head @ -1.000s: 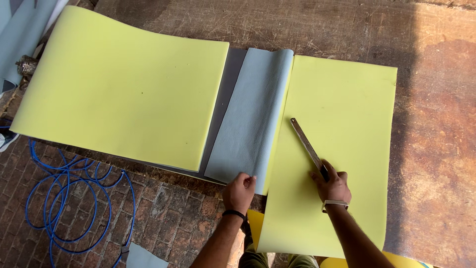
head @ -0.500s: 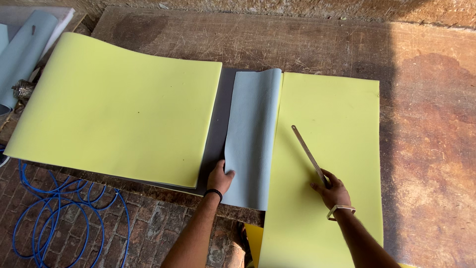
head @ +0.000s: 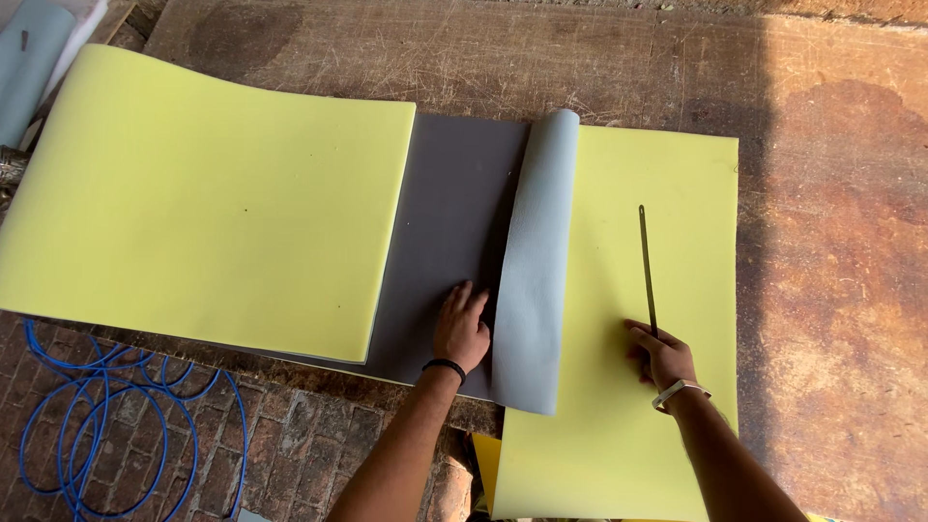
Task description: The person cuts a yellow foam sheet using a metal ruler and a utility knife, then sprays adhesive on the foam and a dark sheet, aligns and presses them together, and trims the edges.
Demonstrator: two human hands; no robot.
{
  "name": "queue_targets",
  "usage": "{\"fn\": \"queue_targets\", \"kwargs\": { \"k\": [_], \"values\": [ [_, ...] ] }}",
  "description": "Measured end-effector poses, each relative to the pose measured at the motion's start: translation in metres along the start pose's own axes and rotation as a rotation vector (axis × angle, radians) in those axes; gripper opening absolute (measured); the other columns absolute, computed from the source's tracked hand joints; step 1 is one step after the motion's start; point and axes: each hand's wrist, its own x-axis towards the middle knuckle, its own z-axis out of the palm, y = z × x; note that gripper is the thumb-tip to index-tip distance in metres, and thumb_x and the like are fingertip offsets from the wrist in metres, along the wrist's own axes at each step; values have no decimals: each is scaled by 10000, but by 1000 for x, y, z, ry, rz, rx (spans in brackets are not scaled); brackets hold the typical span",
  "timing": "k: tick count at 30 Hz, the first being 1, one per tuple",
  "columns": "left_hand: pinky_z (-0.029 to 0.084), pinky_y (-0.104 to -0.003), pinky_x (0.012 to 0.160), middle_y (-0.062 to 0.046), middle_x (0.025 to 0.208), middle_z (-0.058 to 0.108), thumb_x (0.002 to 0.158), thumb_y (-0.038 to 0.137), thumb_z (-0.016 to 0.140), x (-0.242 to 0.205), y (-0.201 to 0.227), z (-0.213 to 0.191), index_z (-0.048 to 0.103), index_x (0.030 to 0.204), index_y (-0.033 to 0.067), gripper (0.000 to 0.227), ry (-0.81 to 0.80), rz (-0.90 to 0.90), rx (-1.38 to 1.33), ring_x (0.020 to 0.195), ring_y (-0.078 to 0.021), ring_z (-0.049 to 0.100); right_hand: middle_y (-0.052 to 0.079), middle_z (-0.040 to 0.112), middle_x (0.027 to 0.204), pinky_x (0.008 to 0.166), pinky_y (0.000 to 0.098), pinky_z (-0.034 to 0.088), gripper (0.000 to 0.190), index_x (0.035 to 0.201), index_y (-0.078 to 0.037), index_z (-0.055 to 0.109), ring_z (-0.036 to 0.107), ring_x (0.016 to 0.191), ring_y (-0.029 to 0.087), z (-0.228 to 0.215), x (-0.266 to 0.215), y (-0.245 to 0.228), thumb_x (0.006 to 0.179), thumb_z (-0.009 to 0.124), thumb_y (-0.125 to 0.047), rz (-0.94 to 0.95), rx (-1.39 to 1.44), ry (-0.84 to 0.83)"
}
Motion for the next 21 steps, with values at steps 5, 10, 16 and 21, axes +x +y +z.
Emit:
{"fn": "queue_targets", "kwargs": {
  "k": [5,10,16,21],
  "values": [
    [35,-548,1251,-187,1696,22,1020,563,449,19,28,4,163,1636,187,776,-172,-121,323,1561,-402,27,57,644,694,437,314,376,296,1186,-133,781,377,428,118,0,-1,-4,973,641,-283,36,44,-17],
    [-20,-544,1270,-147,1712,63,989,666,388,21,103,27,231,1607,246,764,-447,181,173,1590,-375,15,49,677,705,431,314,363,319,1162,-120,778,355,422,116,-2,4,-4,960,633,-320,92,104,-13],
    [49,-519,1300,-152,1725,175,1026,590,399,58,95,37,307,1622,191,722,-161,194,84,1606,-342,113,12,451,556,415,336,275,337,752,-102,589,341,421,133,-5,11,-8,968,669,-348,168,223,5],
    [18,-553,1241,-198,1688,68,986,624,423,140,65,23,165,1619,102,860,-59,-90,364,1557,-350,40,-28,320,506,409,337,172,458,619,-171,421,252,407,128,-7,12,-10,954,671,-359,263,216,10]
  ]
}}
